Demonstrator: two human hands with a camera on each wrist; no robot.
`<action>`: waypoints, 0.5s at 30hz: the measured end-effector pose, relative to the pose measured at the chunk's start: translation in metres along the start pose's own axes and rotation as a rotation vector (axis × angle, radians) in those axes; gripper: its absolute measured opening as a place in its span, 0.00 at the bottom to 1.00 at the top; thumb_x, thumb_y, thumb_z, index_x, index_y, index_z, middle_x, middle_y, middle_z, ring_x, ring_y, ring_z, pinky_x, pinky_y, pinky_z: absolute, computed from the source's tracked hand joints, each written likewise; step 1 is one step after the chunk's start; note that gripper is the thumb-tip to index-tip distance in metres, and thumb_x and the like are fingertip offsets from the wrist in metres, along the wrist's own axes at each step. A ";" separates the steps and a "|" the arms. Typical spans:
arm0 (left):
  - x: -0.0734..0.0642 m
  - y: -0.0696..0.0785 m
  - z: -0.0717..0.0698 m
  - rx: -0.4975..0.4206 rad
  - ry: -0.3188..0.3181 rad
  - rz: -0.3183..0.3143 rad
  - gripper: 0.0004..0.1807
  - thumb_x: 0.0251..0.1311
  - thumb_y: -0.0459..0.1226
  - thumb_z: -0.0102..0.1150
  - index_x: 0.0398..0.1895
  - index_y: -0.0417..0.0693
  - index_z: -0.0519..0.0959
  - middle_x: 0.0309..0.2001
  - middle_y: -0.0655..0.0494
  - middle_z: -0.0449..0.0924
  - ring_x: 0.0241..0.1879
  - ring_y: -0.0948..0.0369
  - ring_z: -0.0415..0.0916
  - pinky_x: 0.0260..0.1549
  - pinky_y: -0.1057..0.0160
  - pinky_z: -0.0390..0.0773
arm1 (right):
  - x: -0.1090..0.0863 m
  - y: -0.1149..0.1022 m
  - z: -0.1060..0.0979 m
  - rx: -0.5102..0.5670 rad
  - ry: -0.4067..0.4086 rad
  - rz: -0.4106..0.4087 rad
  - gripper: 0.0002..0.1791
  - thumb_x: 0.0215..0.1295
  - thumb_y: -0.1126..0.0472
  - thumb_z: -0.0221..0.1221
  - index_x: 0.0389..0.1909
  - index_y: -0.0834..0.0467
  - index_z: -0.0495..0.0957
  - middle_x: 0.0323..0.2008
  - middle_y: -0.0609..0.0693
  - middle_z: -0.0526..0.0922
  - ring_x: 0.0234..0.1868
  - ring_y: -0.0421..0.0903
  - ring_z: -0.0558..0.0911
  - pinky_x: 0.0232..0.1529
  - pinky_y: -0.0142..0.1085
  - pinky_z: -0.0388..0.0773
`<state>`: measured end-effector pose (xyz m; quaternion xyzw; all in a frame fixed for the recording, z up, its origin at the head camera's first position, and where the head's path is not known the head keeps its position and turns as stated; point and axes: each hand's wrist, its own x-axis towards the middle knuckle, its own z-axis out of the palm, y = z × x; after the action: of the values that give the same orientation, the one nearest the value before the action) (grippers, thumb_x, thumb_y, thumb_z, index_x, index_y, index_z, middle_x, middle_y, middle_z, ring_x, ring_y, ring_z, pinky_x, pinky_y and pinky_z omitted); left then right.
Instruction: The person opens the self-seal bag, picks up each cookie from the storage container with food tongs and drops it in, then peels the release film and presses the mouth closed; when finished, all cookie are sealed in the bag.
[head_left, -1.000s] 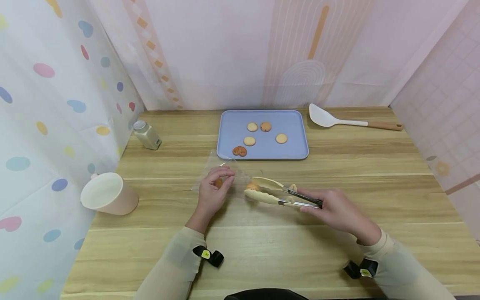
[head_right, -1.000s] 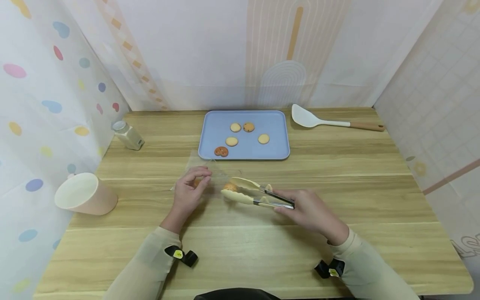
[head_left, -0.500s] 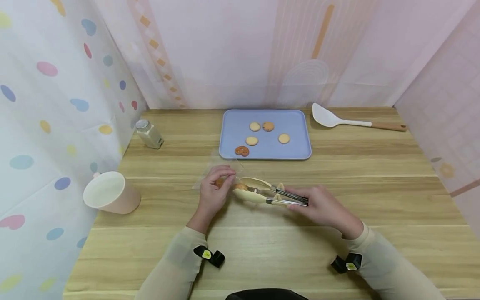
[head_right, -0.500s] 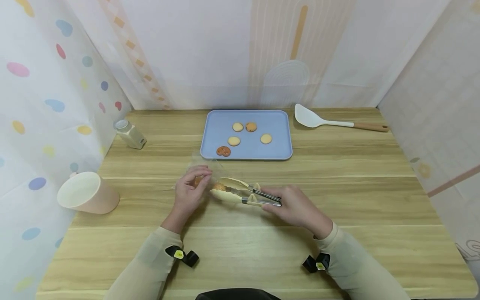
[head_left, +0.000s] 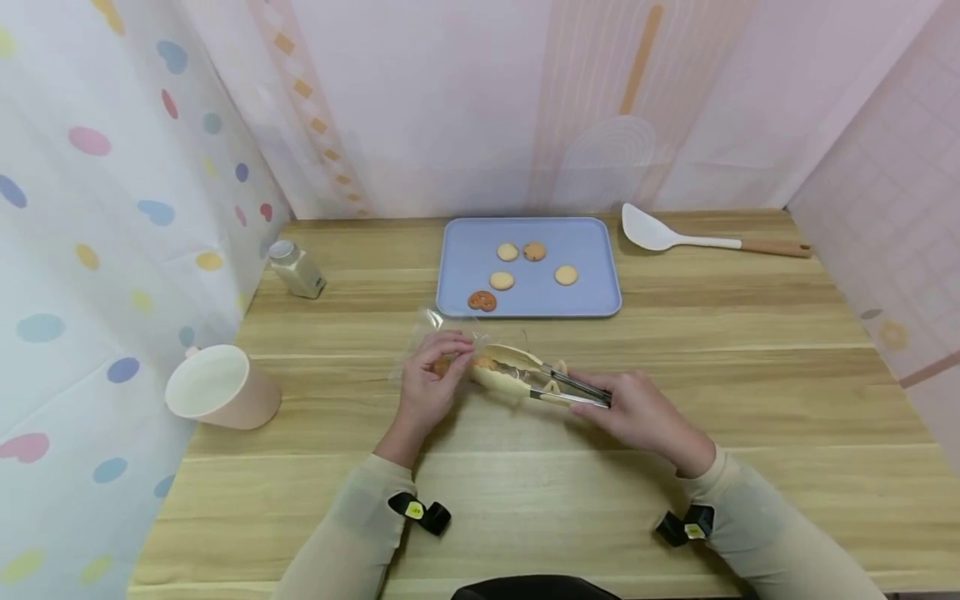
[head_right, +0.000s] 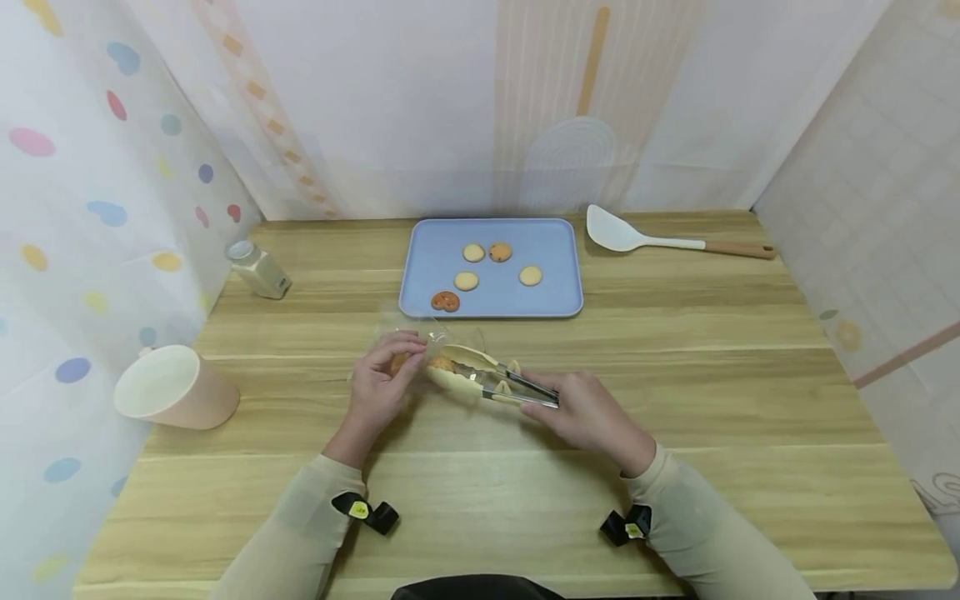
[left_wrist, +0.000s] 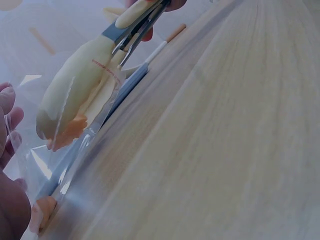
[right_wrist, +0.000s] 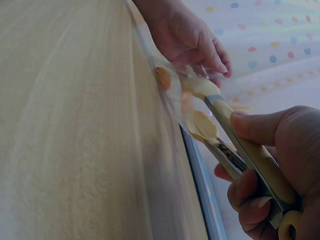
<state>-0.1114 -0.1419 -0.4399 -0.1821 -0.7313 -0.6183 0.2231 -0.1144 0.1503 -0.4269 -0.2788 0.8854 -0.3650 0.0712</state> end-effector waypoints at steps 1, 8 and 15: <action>0.000 0.000 0.000 0.004 -0.002 0.005 0.04 0.53 0.17 0.59 0.32 0.26 0.79 0.40 0.31 0.78 0.50 0.37 0.70 0.58 0.60 0.68 | 0.000 0.000 0.001 -0.002 0.016 -0.006 0.26 0.61 0.52 0.65 0.59 0.56 0.77 0.37 0.50 0.86 0.09 0.29 0.56 0.10 0.30 0.63; 0.002 0.000 0.004 0.087 -0.039 0.027 0.05 0.51 0.18 0.62 0.32 0.28 0.81 0.40 0.31 0.79 0.49 0.37 0.70 0.56 0.54 0.65 | 0.002 -0.002 0.012 -0.025 0.094 -0.032 0.27 0.57 0.55 0.68 0.57 0.60 0.78 0.47 0.55 0.84 0.16 0.33 0.66 0.16 0.30 0.67; 0.000 -0.001 0.006 0.107 -0.038 0.082 0.07 0.49 0.16 0.62 0.31 0.29 0.81 0.39 0.33 0.79 0.49 0.35 0.68 0.57 0.51 0.63 | 0.009 -0.007 0.019 -0.041 0.077 -0.045 0.27 0.60 0.52 0.66 0.59 0.57 0.77 0.50 0.53 0.83 0.15 0.32 0.64 0.17 0.30 0.67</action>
<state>-0.1130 -0.1361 -0.4415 -0.2113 -0.7592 -0.5653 0.2437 -0.1121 0.1296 -0.4353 -0.2858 0.8883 -0.3588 0.0229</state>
